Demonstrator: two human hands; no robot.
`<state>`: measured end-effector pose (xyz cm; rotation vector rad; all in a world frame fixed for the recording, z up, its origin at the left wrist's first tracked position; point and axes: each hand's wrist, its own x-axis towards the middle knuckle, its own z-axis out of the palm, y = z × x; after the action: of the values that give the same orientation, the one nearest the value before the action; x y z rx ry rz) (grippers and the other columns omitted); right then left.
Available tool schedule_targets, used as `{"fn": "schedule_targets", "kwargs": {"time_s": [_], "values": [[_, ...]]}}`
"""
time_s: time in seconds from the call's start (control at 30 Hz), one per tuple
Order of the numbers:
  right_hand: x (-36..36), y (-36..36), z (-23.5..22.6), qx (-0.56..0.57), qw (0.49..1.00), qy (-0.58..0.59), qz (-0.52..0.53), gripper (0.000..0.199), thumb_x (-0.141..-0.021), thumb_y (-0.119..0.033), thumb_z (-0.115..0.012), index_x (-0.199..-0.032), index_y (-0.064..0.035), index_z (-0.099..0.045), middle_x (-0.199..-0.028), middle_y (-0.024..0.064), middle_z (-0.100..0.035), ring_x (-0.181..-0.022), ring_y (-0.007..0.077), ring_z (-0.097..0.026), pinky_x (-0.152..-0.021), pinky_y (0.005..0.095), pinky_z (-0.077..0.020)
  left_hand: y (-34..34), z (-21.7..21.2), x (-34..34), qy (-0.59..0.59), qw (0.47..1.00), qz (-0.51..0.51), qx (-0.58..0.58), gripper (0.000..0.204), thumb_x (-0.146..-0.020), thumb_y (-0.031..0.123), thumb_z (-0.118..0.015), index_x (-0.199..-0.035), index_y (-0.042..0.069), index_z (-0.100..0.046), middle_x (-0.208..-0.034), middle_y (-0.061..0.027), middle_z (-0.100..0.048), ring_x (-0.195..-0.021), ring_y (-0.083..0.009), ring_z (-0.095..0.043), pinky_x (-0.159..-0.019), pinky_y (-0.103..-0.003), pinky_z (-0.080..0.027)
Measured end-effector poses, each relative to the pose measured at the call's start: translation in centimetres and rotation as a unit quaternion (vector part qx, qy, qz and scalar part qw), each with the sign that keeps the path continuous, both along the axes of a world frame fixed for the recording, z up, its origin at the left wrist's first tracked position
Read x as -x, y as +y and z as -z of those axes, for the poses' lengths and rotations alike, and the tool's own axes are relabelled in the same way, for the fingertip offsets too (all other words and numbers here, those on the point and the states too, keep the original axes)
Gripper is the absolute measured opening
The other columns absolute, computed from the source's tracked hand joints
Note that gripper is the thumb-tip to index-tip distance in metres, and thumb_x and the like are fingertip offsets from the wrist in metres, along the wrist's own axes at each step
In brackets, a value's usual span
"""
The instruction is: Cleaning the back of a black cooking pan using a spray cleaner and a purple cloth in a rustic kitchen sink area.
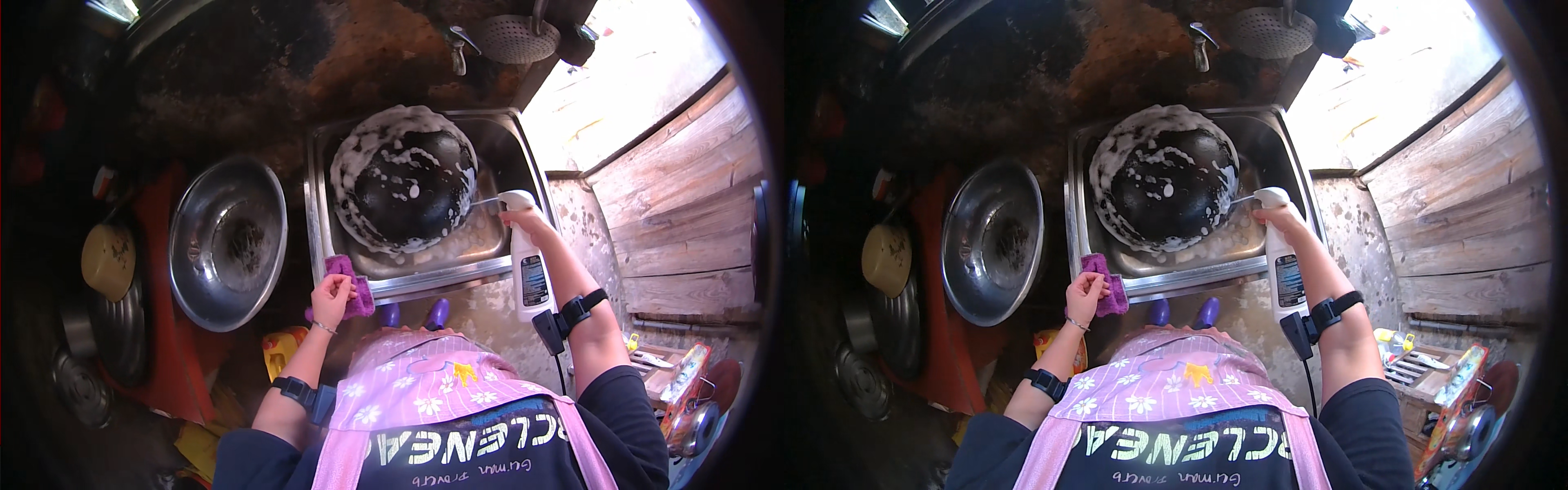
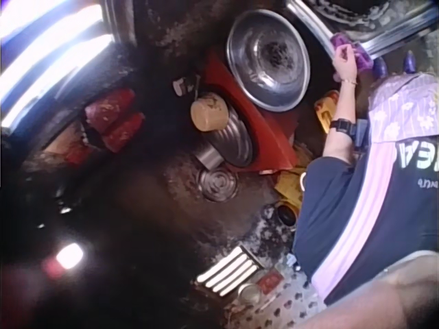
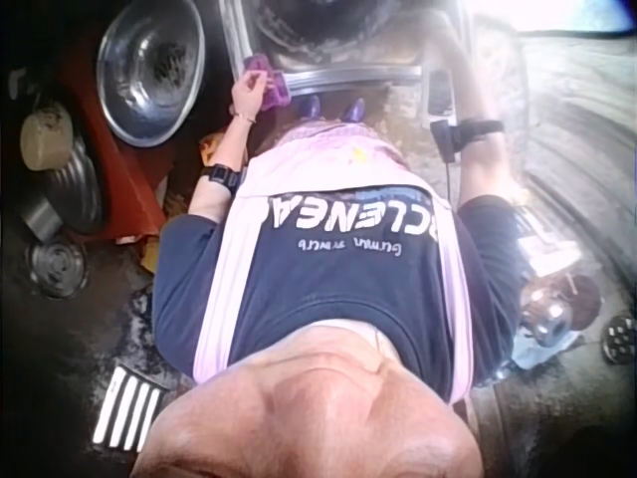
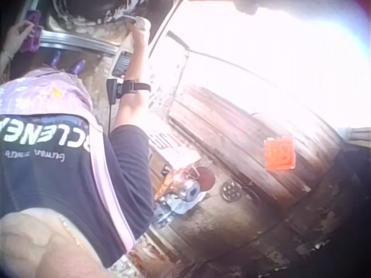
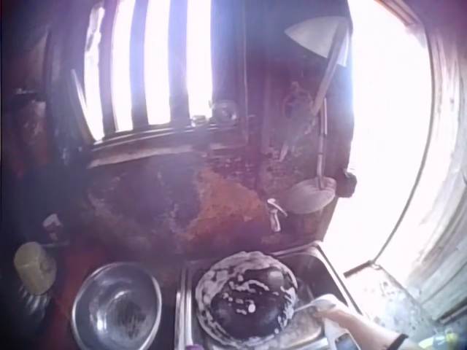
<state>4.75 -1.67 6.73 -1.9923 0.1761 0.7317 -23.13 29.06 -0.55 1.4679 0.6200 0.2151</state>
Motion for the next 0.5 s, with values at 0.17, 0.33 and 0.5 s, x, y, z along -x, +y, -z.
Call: {"fn": "schedule_targets", "kwargs": {"time_s": [0.17,0.33,0.5], "values": [[-0.3,-1.0,1.1,-0.053,0.998,0.012,0.016,0.039,-0.062,-0.013,-0.073,-0.098,-0.0044,-0.060,-0.086,0.0047,-0.060,-0.074,0.0156,-0.054,-0.068,0.0297,-0.0417,-0.1,-0.2,-0.1,-0.003,1.000,0.002,-0.001,0.012,-0.084,0.014,-0.055,-0.082,0.002,-0.055,-0.070,-0.0028,-0.059,-0.059,-0.0083,-0.057,-0.054,-0.019,-0.046],[-0.5,-1.6,2.4,0.020,0.997,0.008,0.071,0.035,-0.063,-0.018,-0.074,-0.093,-0.0040,-0.061,-0.082,0.0038,-0.060,-0.074,0.0146,-0.054,-0.067,0.0293,-0.0409,-0.1,-0.3,-0.2,0.017,1.000,0.002,0.010,0.010,-0.084,0.009,-0.054,-0.084,-0.001,-0.054,-0.072,-0.0049,-0.059,-0.060,-0.0096,-0.057,-0.058,-0.021,-0.049],[0.2,-1.0,0.7,-0.065,0.997,-0.007,0.048,0.033,-0.064,-0.019,-0.074,-0.091,-0.0041,-0.061,-0.079,0.0038,-0.060,-0.070,0.0144,-0.054,-0.066,0.0298,-0.0406,0.1,-0.1,0.1,0.011,1.000,0.000,0.011,0.010,-0.084,0.009,-0.054,-0.084,-0.001,-0.054,-0.072,-0.0048,-0.059,-0.060,-0.0096,-0.057,-0.058,-0.021,-0.049]]}}
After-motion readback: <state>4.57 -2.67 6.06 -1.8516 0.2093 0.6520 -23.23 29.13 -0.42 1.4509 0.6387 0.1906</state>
